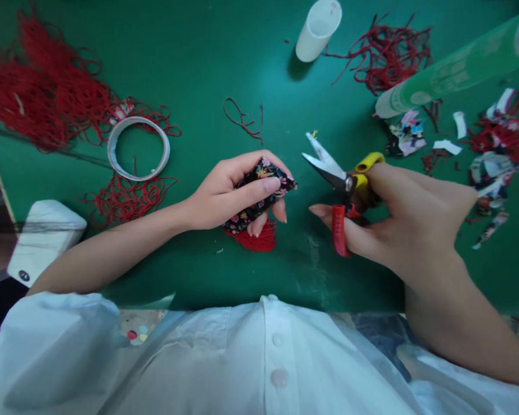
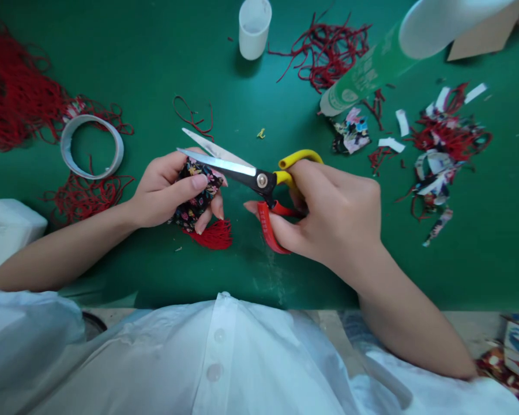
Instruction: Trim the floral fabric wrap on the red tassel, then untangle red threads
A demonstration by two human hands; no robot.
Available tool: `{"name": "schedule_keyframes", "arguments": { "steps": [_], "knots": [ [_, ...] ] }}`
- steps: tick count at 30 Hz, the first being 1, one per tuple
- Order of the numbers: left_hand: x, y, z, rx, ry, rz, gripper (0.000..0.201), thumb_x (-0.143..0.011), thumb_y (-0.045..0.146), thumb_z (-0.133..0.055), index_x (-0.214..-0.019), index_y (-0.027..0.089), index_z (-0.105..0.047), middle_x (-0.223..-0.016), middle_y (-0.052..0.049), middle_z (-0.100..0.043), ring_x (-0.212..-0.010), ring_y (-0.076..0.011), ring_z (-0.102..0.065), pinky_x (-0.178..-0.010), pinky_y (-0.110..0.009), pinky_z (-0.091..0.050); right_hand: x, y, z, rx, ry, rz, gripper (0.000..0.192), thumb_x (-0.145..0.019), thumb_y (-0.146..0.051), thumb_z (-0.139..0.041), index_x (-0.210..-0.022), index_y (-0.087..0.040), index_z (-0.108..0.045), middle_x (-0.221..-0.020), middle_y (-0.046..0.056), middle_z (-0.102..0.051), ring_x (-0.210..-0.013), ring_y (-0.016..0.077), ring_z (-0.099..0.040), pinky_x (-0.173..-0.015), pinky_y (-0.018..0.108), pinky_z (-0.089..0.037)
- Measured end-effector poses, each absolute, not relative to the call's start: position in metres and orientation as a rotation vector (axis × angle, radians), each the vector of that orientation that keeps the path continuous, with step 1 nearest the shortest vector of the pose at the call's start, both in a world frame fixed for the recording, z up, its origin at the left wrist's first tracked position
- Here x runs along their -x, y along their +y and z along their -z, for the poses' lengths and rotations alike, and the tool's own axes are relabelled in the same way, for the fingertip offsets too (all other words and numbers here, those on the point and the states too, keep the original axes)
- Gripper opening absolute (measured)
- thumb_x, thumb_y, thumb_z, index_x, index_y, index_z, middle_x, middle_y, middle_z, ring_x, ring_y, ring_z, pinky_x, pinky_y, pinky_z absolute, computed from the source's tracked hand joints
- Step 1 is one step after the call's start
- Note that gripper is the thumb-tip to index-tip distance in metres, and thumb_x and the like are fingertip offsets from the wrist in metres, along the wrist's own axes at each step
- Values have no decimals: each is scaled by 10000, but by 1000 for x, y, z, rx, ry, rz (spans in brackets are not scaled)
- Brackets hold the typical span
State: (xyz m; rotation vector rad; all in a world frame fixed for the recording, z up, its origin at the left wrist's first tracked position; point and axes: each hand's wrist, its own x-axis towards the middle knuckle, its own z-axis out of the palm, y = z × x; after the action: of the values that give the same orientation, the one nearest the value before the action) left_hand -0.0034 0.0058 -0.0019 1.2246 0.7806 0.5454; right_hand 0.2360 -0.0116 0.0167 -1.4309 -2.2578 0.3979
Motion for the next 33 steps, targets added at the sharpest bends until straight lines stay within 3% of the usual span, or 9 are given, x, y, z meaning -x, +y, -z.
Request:
{"name": "schedule_keyframes", "arguments": {
  "steps": [5, 8, 11, 17, 33],
  "knots": [
    [0, 9, -6, -1299, 735, -424, 317, -932, 474, -543, -940, 159, -576, -789, -37, -767, -547, -96, -703, -508, -165, -540, -226, -17, -20, 1400, -1907, -974, 203, -830, -306, -703, -701, -211, -579, -573, -35, -534, -478, 77, -411, -483, 257, -315],
    [-1, 11, -7, -1424, 701, -388, 301, -924, 449, -568, -871, 153, -586, -758, -36, -769, -583, -98, -721, -525, -142, -536, -218, -26, -21, 1436, -1730, -1197, 112, -834, -280, -695, -751, -226, -644, -595, -43, -556, -467, 74, -396, -458, 254, -308],
    [-2, 12, -7, -1541, 675, -380, 303, -919, 438, -579, -816, 154, -589, -727, -22, -769, -586, -86, -720, -528, -119, -518, -213, -33, -19, 1524, -1711, -1203, 141, -801, -365, -750, -799, -244, -676, -563, -52, -521, -457, 78, -346, -449, 264, -291],
    [-3, 13, -6, -1662, 636, -381, 277, -932, 384, -574, -779, 154, -593, -704, -5, -767, -566, -69, -704, -533, -114, -497, -212, -36, -16, 1579, -1795, -1132, 286, -775, -480, -769, -697, -239, -636, -534, -47, -507, -461, 86, -365, -447, 275, -293],
    [-2, 11, -3, -1664, 648, -341, 267, -938, 392, -554, -826, 160, -624, -744, -13, -771, -611, -86, -718, -602, -147, -526, -210, -36, -14, 1540, -1851, -1044, 312, -853, -448, -676, -656, -215, -613, -488, -44, -445, -455, 83, -331, -447, 272, -283]
  ]
}}
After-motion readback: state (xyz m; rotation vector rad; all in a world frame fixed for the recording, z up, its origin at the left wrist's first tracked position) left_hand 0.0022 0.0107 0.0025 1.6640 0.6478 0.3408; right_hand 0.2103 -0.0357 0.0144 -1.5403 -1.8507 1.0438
